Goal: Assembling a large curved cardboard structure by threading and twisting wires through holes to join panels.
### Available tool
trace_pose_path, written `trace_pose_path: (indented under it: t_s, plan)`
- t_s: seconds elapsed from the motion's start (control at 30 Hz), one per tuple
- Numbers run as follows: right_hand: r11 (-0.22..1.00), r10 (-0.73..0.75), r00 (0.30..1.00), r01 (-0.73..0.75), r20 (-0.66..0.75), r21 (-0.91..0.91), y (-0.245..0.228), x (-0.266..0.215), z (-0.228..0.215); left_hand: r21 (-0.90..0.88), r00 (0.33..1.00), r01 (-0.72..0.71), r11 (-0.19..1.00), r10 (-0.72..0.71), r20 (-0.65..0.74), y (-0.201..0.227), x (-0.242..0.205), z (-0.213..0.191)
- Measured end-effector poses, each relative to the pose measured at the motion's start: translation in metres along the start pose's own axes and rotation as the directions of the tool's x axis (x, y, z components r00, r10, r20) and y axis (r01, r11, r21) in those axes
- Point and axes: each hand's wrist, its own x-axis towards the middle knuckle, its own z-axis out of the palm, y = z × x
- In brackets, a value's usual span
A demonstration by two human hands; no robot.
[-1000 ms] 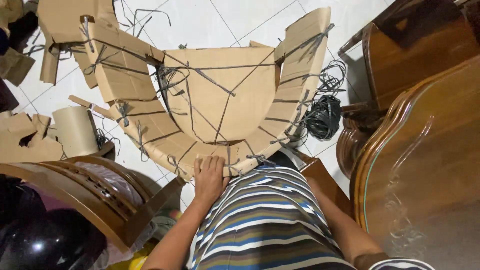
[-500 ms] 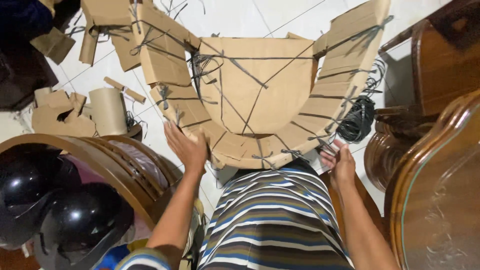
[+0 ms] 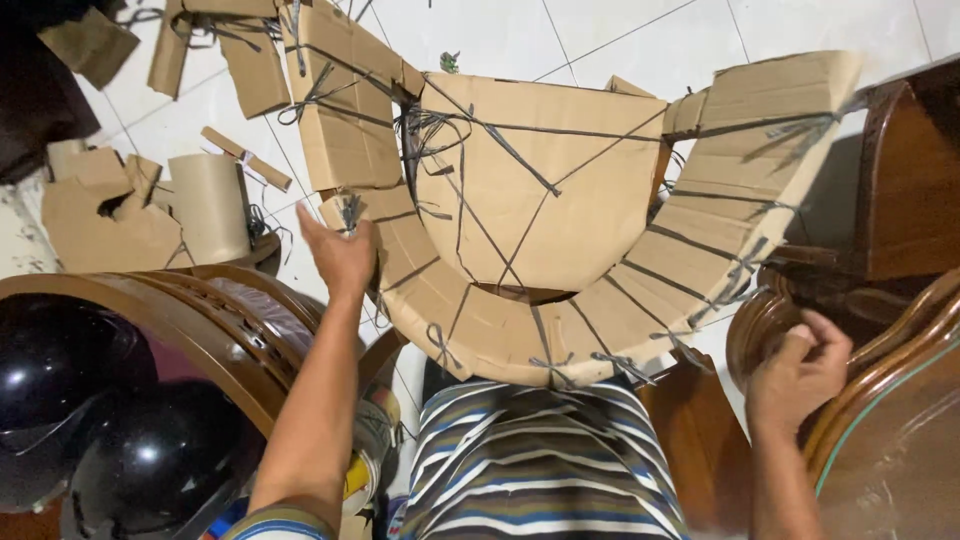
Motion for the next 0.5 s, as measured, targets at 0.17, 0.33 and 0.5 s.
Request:
trace_pose_path:
  t_s: [0.17,0.33,0.5]
  plan:
    - [0.989,-0.114,0.941,0.078,0.319,0.122,-0.105,0.03,0.067,-0.068,0.984,-0.177,0.982,0.174,-0.047,-0.009,0.015,0.013]
    - [0.941,0.131,0.673,-0.316,0.728,0.123,-0.132,-0.005,0.264,0.022,0.991,0.109,0.994,-0.107,-0.08,0.001,0.013,0.013]
    - [0.988,0.06,0.511,-0.154,0.857,0.022,-0.154,-0.036,0.432,0.058,0.983,0.176,0.983,-0.172,-0.065,-0.009,0.019,0.027]
